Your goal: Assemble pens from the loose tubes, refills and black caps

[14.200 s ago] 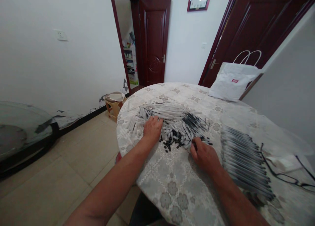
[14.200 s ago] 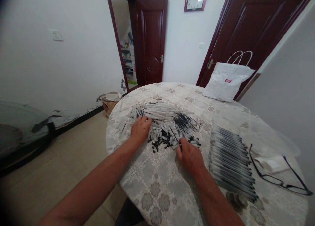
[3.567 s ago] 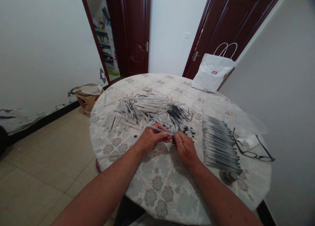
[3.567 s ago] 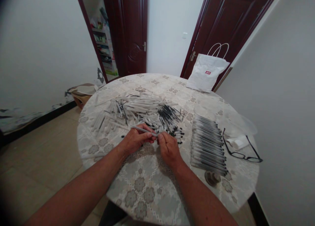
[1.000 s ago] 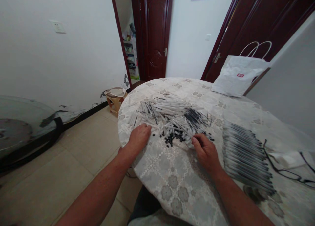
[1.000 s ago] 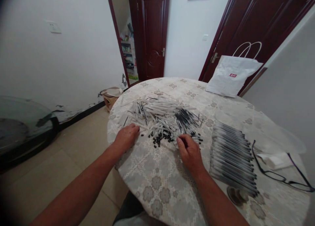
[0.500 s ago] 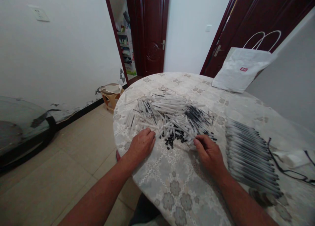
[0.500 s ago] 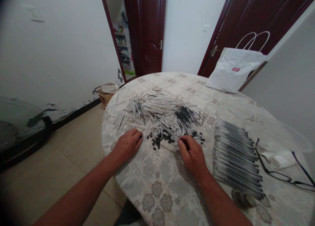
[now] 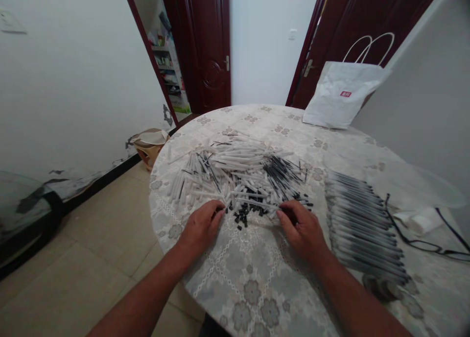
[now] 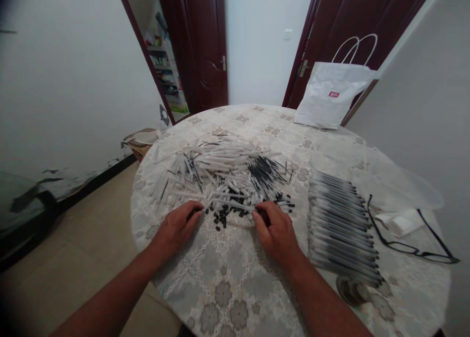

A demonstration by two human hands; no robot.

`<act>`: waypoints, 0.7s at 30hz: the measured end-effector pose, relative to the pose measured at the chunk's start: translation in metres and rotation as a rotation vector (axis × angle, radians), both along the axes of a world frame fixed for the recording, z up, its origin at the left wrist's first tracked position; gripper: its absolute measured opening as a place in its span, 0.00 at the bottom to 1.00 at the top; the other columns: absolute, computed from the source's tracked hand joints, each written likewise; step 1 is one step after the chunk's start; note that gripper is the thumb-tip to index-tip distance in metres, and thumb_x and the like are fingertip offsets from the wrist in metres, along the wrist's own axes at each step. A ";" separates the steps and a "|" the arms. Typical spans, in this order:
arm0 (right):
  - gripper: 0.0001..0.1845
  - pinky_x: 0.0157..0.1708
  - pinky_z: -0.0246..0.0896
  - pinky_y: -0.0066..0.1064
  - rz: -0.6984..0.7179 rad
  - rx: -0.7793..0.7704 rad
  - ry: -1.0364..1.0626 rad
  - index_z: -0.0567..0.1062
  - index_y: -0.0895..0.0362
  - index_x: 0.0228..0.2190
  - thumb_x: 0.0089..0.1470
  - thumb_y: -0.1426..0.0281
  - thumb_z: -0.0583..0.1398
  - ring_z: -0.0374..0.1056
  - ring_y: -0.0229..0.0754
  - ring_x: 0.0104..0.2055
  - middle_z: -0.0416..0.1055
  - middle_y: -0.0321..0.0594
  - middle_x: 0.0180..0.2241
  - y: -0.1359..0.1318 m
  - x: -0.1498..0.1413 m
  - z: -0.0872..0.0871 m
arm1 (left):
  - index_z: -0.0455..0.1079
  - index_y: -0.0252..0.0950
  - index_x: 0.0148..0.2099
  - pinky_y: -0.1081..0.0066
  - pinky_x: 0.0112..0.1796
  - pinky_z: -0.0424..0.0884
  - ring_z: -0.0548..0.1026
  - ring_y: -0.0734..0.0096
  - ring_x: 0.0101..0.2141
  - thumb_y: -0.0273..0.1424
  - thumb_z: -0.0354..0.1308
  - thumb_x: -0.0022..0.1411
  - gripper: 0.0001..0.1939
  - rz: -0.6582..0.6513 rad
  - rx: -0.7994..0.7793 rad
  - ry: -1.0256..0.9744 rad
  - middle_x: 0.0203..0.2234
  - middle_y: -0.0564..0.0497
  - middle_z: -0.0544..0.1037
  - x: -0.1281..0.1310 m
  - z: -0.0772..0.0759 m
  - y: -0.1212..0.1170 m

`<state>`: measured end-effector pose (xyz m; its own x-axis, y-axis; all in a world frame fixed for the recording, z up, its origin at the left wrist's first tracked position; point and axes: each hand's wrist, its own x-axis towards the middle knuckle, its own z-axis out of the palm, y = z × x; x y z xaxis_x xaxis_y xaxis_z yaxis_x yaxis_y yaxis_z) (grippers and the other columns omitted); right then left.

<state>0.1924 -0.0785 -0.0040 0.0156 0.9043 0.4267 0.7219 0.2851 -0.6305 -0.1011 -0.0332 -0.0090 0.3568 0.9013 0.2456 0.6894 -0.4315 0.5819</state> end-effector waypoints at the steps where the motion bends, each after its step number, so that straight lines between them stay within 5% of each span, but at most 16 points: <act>1: 0.10 0.34 0.62 0.31 -0.001 -0.002 0.003 0.74 0.55 0.40 0.63 0.63 0.58 0.70 0.41 0.31 0.75 0.39 0.31 0.000 0.000 0.000 | 0.71 0.39 0.47 0.66 0.43 0.69 0.76 0.64 0.40 0.35 0.50 0.72 0.10 0.002 -0.002 -0.026 0.40 0.49 0.79 0.002 0.000 0.001; 7: 0.11 0.35 0.62 0.30 -0.023 0.002 0.027 0.75 0.56 0.40 0.63 0.63 0.58 0.70 0.40 0.31 0.75 0.39 0.31 0.002 0.000 -0.002 | 0.71 0.38 0.49 0.64 0.44 0.70 0.77 0.62 0.42 0.31 0.54 0.68 0.10 -0.023 0.071 0.019 0.42 0.46 0.79 0.013 -0.007 0.000; 21: 0.11 0.37 0.63 0.32 -0.077 0.043 0.113 0.75 0.56 0.41 0.62 0.62 0.59 0.71 0.41 0.32 0.76 0.38 0.32 0.004 0.009 0.000 | 0.72 0.38 0.51 0.64 0.44 0.70 0.74 0.60 0.43 0.31 0.54 0.68 0.12 0.025 0.176 0.237 0.42 0.44 0.73 0.040 0.004 0.006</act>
<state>0.2015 -0.0744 -0.0045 0.1341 0.8793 0.4570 0.6677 0.2605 -0.6973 -0.0615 -0.0275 -0.0053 0.4015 0.8614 0.3110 0.8087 -0.4929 0.3212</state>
